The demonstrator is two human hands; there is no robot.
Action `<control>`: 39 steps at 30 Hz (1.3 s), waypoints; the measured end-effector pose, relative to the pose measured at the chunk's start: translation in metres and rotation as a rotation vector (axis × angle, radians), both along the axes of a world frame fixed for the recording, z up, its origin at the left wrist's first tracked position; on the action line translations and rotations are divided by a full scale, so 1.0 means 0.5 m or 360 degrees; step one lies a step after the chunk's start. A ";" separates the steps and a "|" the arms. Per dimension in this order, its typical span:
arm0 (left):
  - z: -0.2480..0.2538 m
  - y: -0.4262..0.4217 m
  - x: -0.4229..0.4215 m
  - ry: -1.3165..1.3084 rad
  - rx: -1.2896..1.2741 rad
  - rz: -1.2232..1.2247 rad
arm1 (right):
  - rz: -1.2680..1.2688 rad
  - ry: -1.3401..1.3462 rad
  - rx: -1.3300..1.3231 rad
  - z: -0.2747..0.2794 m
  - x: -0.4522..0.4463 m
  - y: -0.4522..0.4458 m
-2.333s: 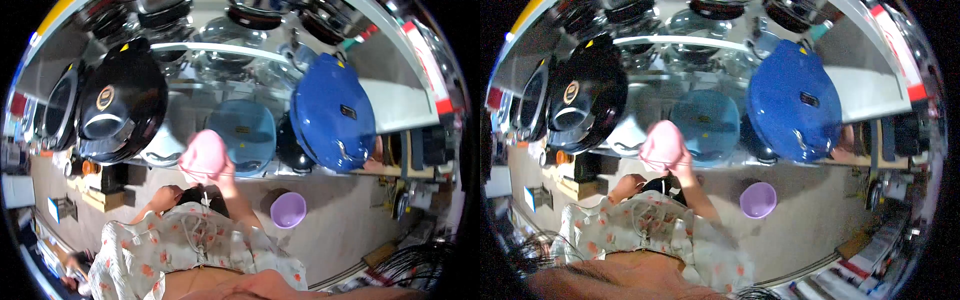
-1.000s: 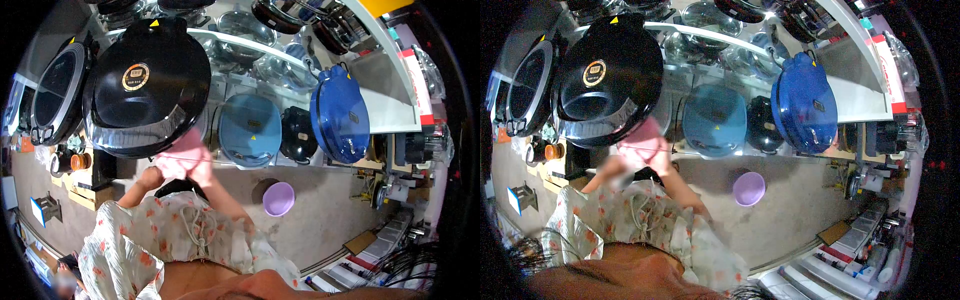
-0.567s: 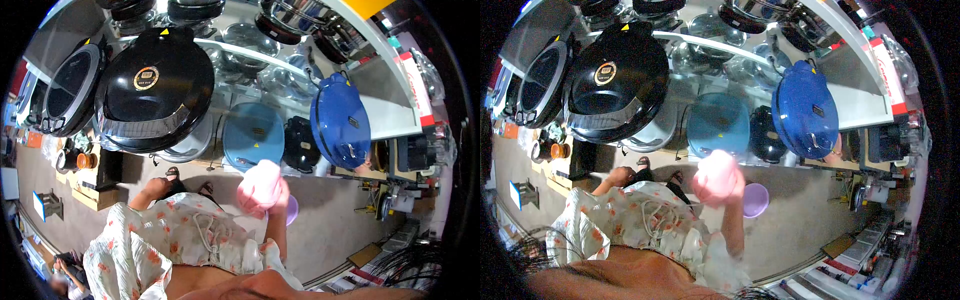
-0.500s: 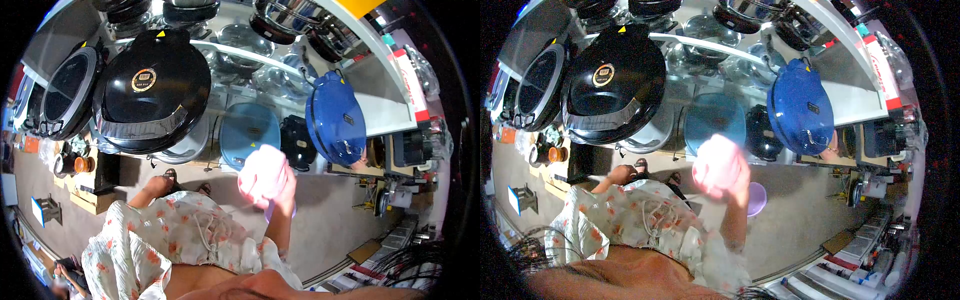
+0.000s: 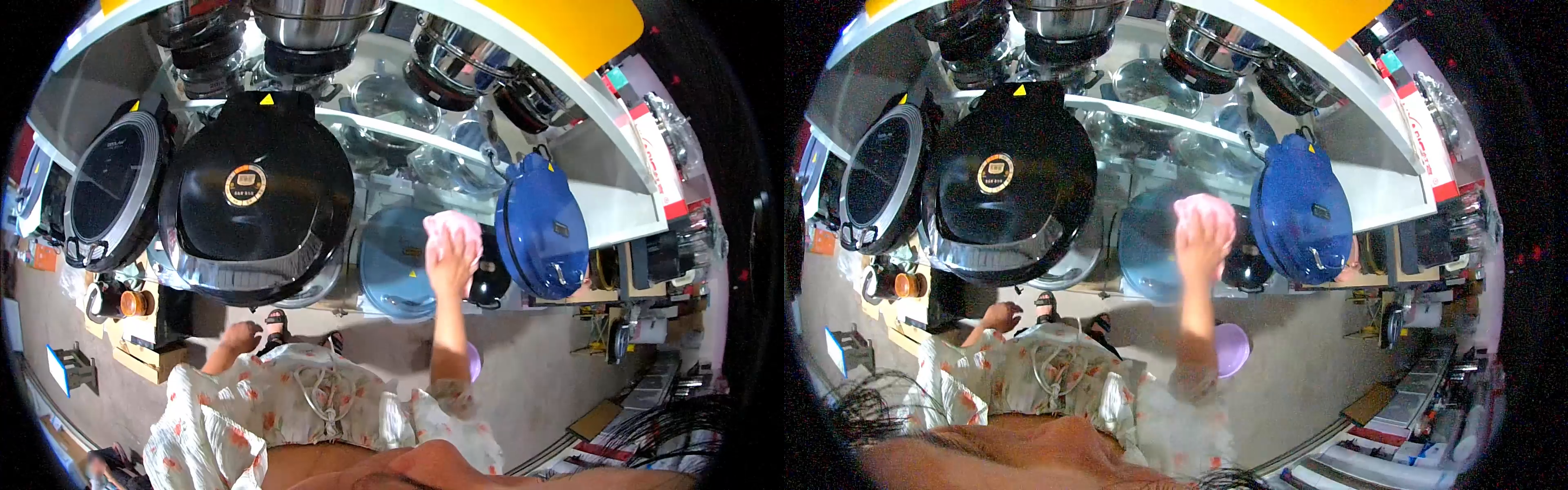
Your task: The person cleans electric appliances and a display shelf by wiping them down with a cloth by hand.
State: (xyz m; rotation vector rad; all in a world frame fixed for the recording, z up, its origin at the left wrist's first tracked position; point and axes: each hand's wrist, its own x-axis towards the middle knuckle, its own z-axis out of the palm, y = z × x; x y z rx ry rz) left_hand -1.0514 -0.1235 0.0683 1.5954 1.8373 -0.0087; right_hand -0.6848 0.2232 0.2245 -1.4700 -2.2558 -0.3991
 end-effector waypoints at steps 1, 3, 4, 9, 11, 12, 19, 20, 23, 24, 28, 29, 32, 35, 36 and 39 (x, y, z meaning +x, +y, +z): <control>-0.002 -0.012 -0.001 -0.0010 -0.0020 0.0038 | -0.0070 -0.0030 -0.0070 -0.004 0.003 0.054; 0.021 -0.032 0.006 -0.0042 -0.0065 0.0167 | -0.0109 -0.0091 -0.0099 -0.012 -0.005 0.164; 0.035 -0.042 0.013 -0.0058 -0.0091 0.0256 | -0.0175 -0.0126 -0.0210 -0.001 -0.034 0.207; -0.010 -0.126 0.004 -0.0042 -0.0322 0.0357 | 0.0160 -0.0128 -0.0510 0.066 -0.326 0.271; -0.041 -0.156 -0.004 -0.0017 -0.0302 0.0262 | 0.0262 -0.0028 -0.0675 -0.059 -0.420 0.314; -0.034 -0.161 -0.004 -0.0024 -0.0317 0.0301 | 0.0342 0.0262 -0.0773 -0.071 -0.438 0.284; 0.005 -0.097 -0.006 -0.0116 -0.0068 0.0539 | 0.0692 -0.0422 -0.0459 0.029 -0.246 0.132; 0.015 -0.097 -0.008 -0.0099 -0.0040 0.0550 | 0.0816 -0.0434 -0.0504 0.028 -0.207 0.173; 0.042 -0.090 -0.021 -0.0017 0.0058 0.0615 | 0.0402 -0.0162 -0.0267 0.075 -0.166 0.243; 0.032 -0.102 -0.026 0.0019 -0.0003 0.0578 | 0.0141 -0.0119 -0.0432 0.052 -0.159 0.302; 0.020 -0.145 -0.010 0.0048 -0.0203 0.0616 | -0.0292 0.0003 -0.0590 0.032 -0.278 0.418; 0.011 -0.155 -0.008 0.0040 -0.0229 0.0616 | -0.0244 -0.0063 -0.0715 -0.009 -0.326 0.467; -0.016 -0.159 -0.003 0.0019 -0.0259 0.0581 | 0.0426 -0.0247 -0.0231 -0.083 -0.447 0.421; -0.024 -0.138 0.002 -0.0011 -0.0211 0.0549 | 0.0418 0.0439 -0.0927 -0.084 -0.485 0.329; -0.025 -0.129 0.002 -0.0018 -0.0183 0.0534 | 0.0308 0.0455 -0.1338 0.048 -0.463 0.215; -0.023 -0.095 -0.005 -0.0020 -0.0131 0.0477 | 0.0827 0.0227 -0.0739 0.022 -0.374 0.114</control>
